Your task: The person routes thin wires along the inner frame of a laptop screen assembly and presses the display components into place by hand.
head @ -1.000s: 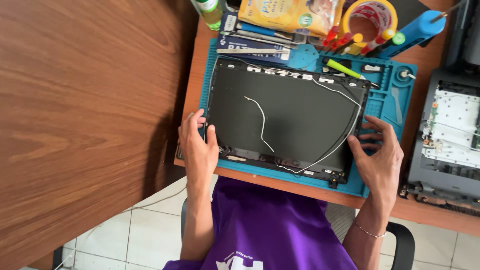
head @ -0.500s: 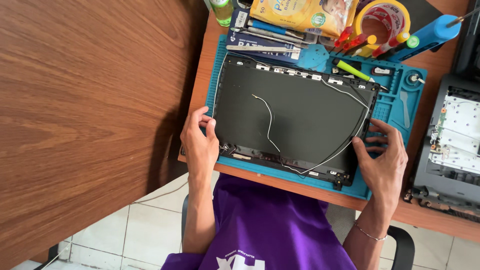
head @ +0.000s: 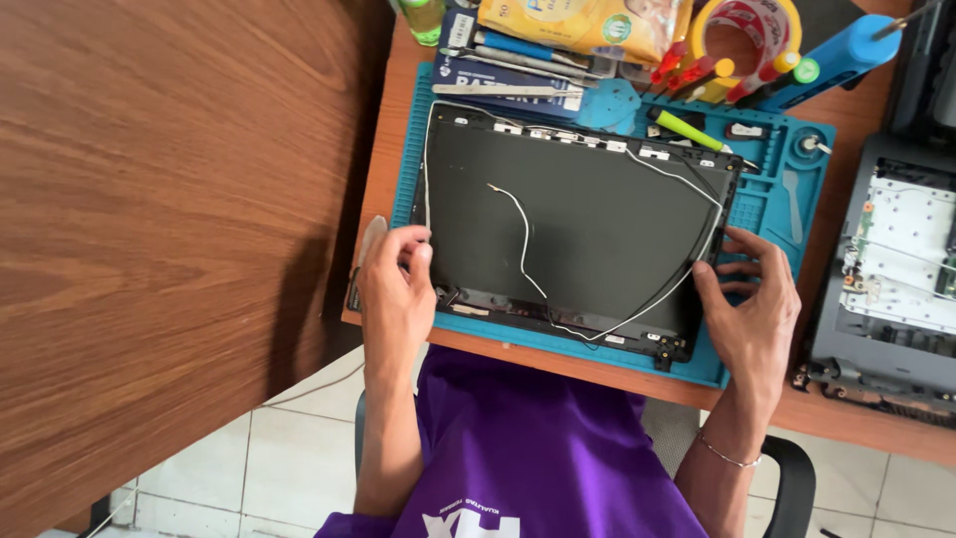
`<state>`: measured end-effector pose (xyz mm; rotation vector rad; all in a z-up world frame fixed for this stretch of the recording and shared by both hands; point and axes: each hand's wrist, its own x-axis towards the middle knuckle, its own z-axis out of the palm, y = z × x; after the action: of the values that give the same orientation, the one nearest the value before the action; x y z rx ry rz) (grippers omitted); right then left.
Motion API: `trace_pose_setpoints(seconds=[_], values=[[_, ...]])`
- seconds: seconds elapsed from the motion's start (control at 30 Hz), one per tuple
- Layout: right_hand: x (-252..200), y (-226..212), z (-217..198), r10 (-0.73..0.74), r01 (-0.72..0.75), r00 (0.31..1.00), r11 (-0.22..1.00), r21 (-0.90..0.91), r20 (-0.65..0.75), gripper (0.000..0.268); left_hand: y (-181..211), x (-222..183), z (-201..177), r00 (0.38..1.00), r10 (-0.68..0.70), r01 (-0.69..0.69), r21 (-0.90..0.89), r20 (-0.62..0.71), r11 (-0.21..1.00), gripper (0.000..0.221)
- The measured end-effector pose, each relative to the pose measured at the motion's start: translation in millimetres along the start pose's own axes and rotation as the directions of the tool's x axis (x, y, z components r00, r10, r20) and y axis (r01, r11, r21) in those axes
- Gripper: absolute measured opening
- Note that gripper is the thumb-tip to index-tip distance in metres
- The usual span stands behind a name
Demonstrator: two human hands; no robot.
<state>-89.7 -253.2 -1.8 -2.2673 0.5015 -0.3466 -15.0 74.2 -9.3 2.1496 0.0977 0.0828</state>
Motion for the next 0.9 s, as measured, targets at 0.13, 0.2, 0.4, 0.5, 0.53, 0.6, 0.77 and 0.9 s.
trace_pose_setpoints(seconds=[0.13,0.2,0.4,0.5,0.53,0.6,0.77,0.9], values=[[0.1,-0.3,0.1,0.007,-0.007,1.000,1.000,0.016,-0.003,0.042,15.3,-4.4,10.2,0.992,0.019,-0.007,-0.099,0.122,0.995,0.009],[0.4,-2.4,-0.3,0.015,-0.015,1.000,1.000,0.025,-0.005,0.042,21.3,-5.4,15.5,0.986,0.025,0.002,-0.164,0.162,0.986,0.010],[-4.0,-20.4,1.6,-0.149,0.141,0.984,0.986,-0.086,-0.093,0.035,31.4,-5.6,22.2,0.941,-0.006,0.134,-0.355,0.339,0.925,0.012],[-6.3,-35.6,10.0,-0.227,0.228,0.972,0.974,0.005,-0.050,0.032,27.3,-4.3,23.5,0.931,0.006,0.182,-0.478,0.366,0.859,0.012],[-6.3,-41.9,15.3,-0.236,0.236,0.972,0.971,0.028,0.002,0.032,26.1,-2.9,23.8,0.929,0.012,0.199,-0.525,0.370,0.827,0.013],[-6.7,-55.4,28.0,-0.257,0.250,0.961,0.965,0.076,0.106,0.033,25.5,-2.9,22.3,0.935,0.004,0.201,-0.541,0.354,0.816,0.012],[-8.0,-86.1,55.4,-0.319,0.267,0.897,0.942,0.202,0.306,0.032,38.8,-7.6,13.3,0.947,0.046,0.149,-0.560,0.318,0.815,0.012],[-3.2,-92.0,57.7,-0.320,0.267,0.891,0.943,0.199,0.323,0.033,54.8,-11.7,-2.5,0.958,0.160,-0.035,-0.456,0.239,0.890,0.011]])
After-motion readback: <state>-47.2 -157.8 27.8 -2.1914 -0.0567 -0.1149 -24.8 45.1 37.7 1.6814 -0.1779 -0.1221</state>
